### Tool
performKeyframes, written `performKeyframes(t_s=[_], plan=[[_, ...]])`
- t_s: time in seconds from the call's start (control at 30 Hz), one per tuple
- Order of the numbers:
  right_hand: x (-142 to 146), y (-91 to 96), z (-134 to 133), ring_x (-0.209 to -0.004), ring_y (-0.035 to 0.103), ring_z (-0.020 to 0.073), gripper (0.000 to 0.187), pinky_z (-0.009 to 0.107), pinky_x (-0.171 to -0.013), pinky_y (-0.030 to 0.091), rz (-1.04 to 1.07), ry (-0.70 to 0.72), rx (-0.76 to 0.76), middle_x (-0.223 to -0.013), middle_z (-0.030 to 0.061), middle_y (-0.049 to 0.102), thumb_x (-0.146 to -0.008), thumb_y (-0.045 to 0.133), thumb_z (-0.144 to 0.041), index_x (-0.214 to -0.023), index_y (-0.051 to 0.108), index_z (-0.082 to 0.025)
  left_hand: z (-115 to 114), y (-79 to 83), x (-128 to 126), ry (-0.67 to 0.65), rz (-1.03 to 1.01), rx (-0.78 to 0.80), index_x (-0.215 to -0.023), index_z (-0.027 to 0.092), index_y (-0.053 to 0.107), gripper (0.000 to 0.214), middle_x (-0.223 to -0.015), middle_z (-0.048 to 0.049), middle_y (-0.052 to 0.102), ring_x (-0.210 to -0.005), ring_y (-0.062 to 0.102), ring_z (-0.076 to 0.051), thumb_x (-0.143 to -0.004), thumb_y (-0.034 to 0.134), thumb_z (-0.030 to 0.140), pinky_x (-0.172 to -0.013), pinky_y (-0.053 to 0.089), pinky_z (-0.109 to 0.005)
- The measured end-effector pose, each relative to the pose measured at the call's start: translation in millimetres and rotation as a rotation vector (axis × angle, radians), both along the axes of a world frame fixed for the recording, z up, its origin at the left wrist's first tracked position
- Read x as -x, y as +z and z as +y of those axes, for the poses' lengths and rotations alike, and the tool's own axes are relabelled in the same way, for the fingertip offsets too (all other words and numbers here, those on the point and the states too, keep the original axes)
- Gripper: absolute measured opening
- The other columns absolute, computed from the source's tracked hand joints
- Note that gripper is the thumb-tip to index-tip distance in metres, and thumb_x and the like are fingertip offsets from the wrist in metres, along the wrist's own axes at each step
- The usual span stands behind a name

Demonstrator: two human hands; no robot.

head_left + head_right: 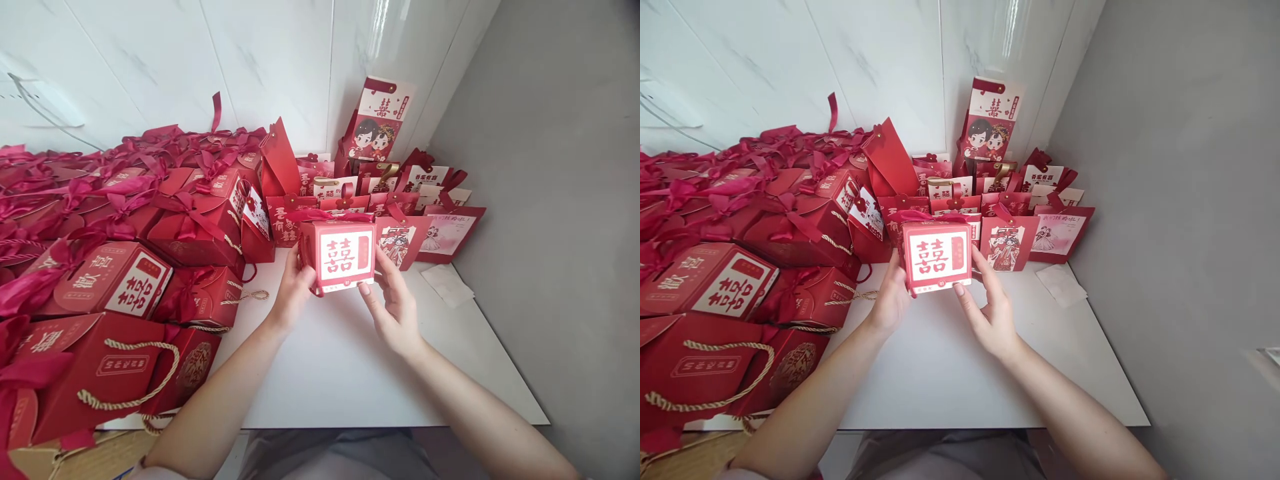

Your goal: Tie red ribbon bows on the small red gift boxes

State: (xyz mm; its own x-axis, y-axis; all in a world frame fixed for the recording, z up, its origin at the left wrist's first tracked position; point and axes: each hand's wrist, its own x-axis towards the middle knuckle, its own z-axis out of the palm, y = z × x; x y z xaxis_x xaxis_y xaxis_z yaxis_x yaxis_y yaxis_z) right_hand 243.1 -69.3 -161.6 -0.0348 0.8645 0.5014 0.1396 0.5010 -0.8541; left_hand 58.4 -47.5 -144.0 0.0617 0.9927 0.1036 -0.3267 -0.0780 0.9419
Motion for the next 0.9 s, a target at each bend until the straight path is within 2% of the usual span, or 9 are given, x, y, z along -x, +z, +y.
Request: performKeyframes(t_s=[0.13,0.23,0.33,0.4,0.47,0.53,0.67,0.8,0.9], plan=[[-1,-4.7,-4,-0.134,0.057,0.0308,0.055,0.054,-0.114,0.047,0.0,0.002,-0.034,-0.148,0.0047,0.057,-0.096,0.064,-0.029,-0.149,0.049,-0.035,4,-6.1,3,-0.012,-0.137,0.055,-0.131,0.025,0.06,0.059,-0.129,-0.0064,0.069,-0.128,0.059,-0.032,-0.089,0.056,0.065,-0.102,0.052,-0.044],[0,-3.2,-5,-0.133,0.057,0.0316,0.056,0.056,-0.113,0.048,-0.046,-0.02,-0.061,-0.148,0.0047,0.056,-0.097,0.062,-0.028,-0.15,0.047,-0.036,4,-10.1,7,0.004,-0.086,0.055,-0.128,0.024,0.065,0.058,-0.123,-0.005,0.072,-0.127,0.06,-0.032,-0.091,0.051,0.067,-0.103,0.052,-0.044],[-1,1.3,-4,-0.133,0.056,0.0315,0.056,0.055,-0.11,0.05,-0.106,-0.066,-0.153,-0.147,0.0028,0.057,-0.097,0.062,-0.027,-0.149,0.047,-0.04,2,-10.8,11,-0.042,0.012,-0.004,-0.129,0.022,0.065,0.068,-0.123,-0.0084,0.073,-0.127,0.06,-0.035,-0.09,0.045,0.074,-0.103,0.052,-0.046],[-2,3.8,-2,-0.132,0.056,0.0316,0.057,0.055,-0.109,0.05,-0.142,-0.096,-0.204,-0.145,0.0032,0.058,-0.095,0.064,-0.025,-0.148,0.048,-0.041,0,-9.6,12,-0.109,0.069,-0.072,-0.135,0.022,0.062,0.074,-0.127,-0.011,0.071,-0.13,0.058,-0.036,-0.086,0.051,0.076,-0.105,0.051,-0.047],[-3,5.2,-2,-0.13,0.056,0.0319,0.059,0.056,-0.108,0.05,-0.17,-0.109,-0.235,-0.143,0.0052,0.059,-0.094,0.065,-0.023,-0.148,0.049,-0.04,-1,-7.6,10,-0.13,0.084,-0.087,-0.138,0.023,0.058,0.073,-0.131,-0.0117,0.068,-0.131,0.057,-0.036,-0.083,0.062,0.07,-0.108,0.048,-0.046],[-4,5.7,-1,-0.129,0.057,0.0324,0.059,0.057,-0.107,0.051,-0.202,-0.103,-0.284,-0.141,0.0081,0.059,-0.093,0.066,-0.023,-0.148,0.05,-0.036,-2,-4.6,8,-0.101,0.016,-0.023,-0.134,0.021,0.061,0.066,-0.132,-0.0115,0.068,-0.129,0.059,-0.035,-0.084,0.064,0.065,-0.108,0.048,-0.046],[-5,6.1,0,-0.122,0.061,0.0314,0.056,0.055,-0.101,0.053,-0.273,-0.095,-0.428,-0.135,0.0116,0.063,-0.09,0.067,-0.016,-0.144,0.054,-0.029,-4,4.6,4,-0.027,-0.273,0.193,-0.123,0.021,0.066,0.059,-0.124,-0.0094,0.072,-0.118,0.065,-0.034,-0.085,0.06,0.065,-0.101,0.053,-0.049],[-4,7.7,0,-0.125,0.06,0.0302,0.062,0.054,-0.105,0.051,-0.331,-0.107,-0.541,-0.137,0.0123,0.063,-0.088,0.066,-0.008,-0.145,0.053,-0.025,-3,12.9,4,-0.185,-0.454,0.366,-0.125,0.018,0.064,0.066,-0.121,-0.0125,0.073,-0.108,0.069,-0.032,-0.085,0.053,0.069,-0.096,0.055,-0.053],[-3,8.8,-1,-0.13,0.058,0.0302,0.064,0.055,-0.109,0.049,-0.345,-0.077,-0.519,-0.141,0.0123,0.061,-0.088,0.064,-0.005,-0.148,0.05,-0.025,-1,12.9,3,-0.262,-0.526,0.418,-0.13,0.016,0.062,0.069,-0.123,-0.0158,0.071,-0.106,0.07,-0.032,-0.09,0.043,0.069,-0.097,0.055,-0.055]])
